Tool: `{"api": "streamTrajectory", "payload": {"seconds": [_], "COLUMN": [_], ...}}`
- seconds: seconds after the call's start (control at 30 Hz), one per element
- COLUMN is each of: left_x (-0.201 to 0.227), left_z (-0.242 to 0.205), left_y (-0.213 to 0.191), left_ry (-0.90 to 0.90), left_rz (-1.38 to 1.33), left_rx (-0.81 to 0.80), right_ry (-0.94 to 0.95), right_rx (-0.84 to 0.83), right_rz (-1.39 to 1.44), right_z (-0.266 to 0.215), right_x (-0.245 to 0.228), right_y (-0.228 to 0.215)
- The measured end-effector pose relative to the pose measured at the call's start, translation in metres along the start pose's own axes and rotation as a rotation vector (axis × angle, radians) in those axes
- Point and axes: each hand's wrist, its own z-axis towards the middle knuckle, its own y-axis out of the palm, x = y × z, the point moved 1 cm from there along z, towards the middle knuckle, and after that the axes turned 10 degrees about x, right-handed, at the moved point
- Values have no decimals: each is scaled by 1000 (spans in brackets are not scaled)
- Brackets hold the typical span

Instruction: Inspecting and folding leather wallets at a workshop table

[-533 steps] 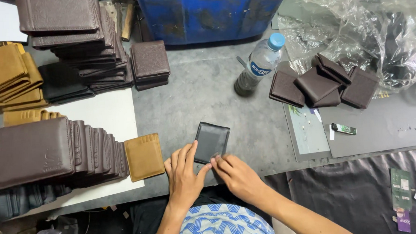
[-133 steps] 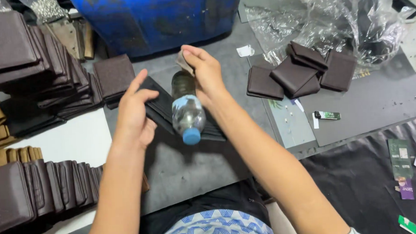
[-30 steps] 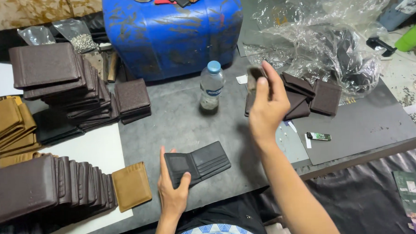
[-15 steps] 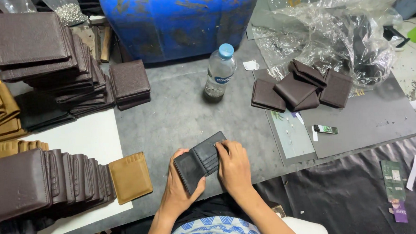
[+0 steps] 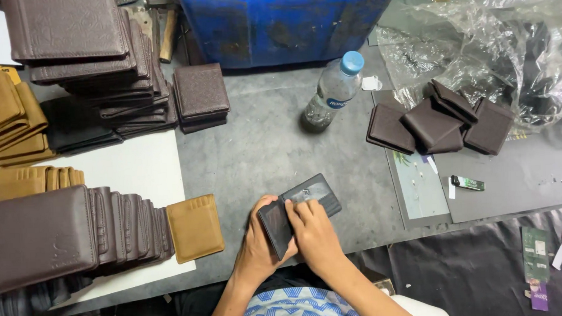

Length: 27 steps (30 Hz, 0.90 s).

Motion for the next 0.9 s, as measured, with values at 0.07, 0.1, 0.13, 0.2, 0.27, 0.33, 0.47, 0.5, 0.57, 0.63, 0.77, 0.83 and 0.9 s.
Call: {"api": "streamTrajectory", "payload": {"seconds": [0.07,0.1,0.13,0.2,0.27,0.33,0.47,0.5,0.57,0.63,0.77,0.83,0.9], "left_x": [2,4,3,1,-3,-3,1,2,3,4,5,2,-4], "left_z": [5,6,5,4,2,2,5,5,7,6,5,4,0], "left_y": [1,1,1,1,1,2,1,1,0,1,0,0,4], "left_ry": [37,69,68,42,35,32,67,67,81,96,57,78,25], "left_rz": [-15,-29,-29,5,-9,-26,-6,2,-5,-14,20,37,25], "left_rx": [18,38,41,-1,8,14,10,4,27,46,24,27,22], "right_ry": [63,125,123,230,51,-125,86,135,-6,-144,160,253,77], "right_rx": [88,172,170,207,117,29,68,79,23,-32,128,207,132], "right_rz": [-17,-32,-31,-122,-21,74,-74,-183,-52,74,4,-121,50], "right_z": [-7,-12,-7,3,15,20,18,18,23,20,-6,-18,-24], "right_x": [33,49,51,56,24,21,58,64,32,23,57,50,20], "right_y": [9,13,11,6,1,-3,1,5,4,-1,-9,-9,-11]}}
